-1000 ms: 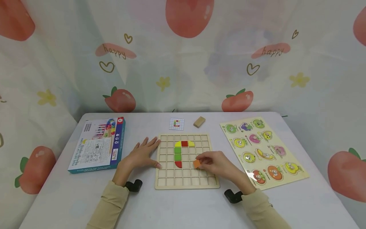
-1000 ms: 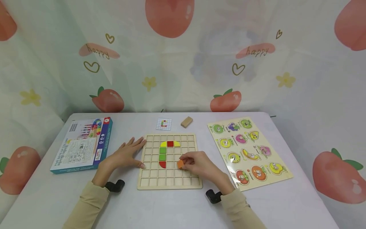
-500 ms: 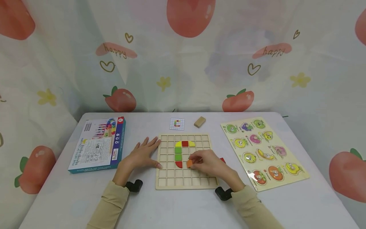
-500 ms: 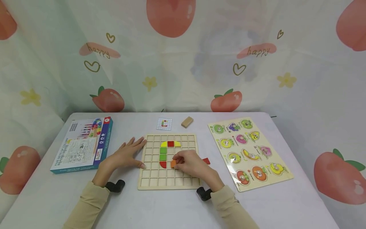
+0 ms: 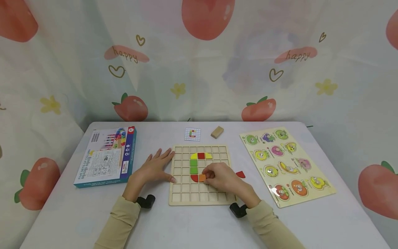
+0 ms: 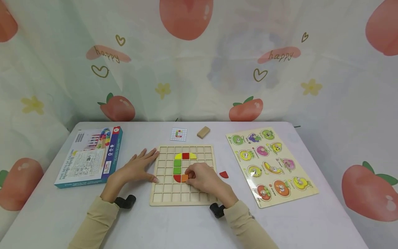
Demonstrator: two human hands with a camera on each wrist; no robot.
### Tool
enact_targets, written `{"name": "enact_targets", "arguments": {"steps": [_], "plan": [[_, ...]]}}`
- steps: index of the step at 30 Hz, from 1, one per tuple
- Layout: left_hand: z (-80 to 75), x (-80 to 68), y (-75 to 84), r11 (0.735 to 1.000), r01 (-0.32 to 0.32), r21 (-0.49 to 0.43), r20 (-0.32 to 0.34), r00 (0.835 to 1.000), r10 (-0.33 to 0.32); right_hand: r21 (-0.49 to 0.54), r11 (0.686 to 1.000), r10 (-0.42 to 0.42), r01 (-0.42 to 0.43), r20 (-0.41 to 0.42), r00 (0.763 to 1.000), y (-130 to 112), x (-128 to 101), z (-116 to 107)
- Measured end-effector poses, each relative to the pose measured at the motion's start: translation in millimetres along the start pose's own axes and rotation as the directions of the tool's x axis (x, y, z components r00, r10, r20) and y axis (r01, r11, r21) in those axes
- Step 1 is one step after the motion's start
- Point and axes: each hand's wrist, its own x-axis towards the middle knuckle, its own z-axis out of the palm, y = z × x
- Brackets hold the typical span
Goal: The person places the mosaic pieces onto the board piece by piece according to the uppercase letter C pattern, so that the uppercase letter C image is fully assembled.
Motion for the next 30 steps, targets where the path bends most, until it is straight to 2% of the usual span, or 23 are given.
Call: {"name": "enact_targets", "arguments": {"steps": [9, 15, 20, 30], "plan": [[-0.5, -0.4, 0.5, 1.000, -0.004, 0.004, -0.002, 1.000, 0.004, -0.021, 1.000, 0.016, -0.016, 0.007, 1.000, 1, 0, 2], [0.0, 0.5, -1.0, 1.000, -0.011, 0.005, -0.006, 1.000, 0.011, -0.008, 1.000, -0.017, 0.017, -0.001, 1.000, 5, -2, -1], [-0.2, 1.0, -1.2, 1.000, -0.014, -0.006, -0.003, 1.000, 0.014, -0.031, 0.999, -0.044, 0.043, -0.034, 0.998, 15, -8, -8], [-0.3, -0.3, -0.3, 1.000, -0.005, -0.016, -0.002, 1.000, 0.005, -0.020, 1.000, -0.001, -0.002, -0.117, 0.993, 39, -24, -23]]}}
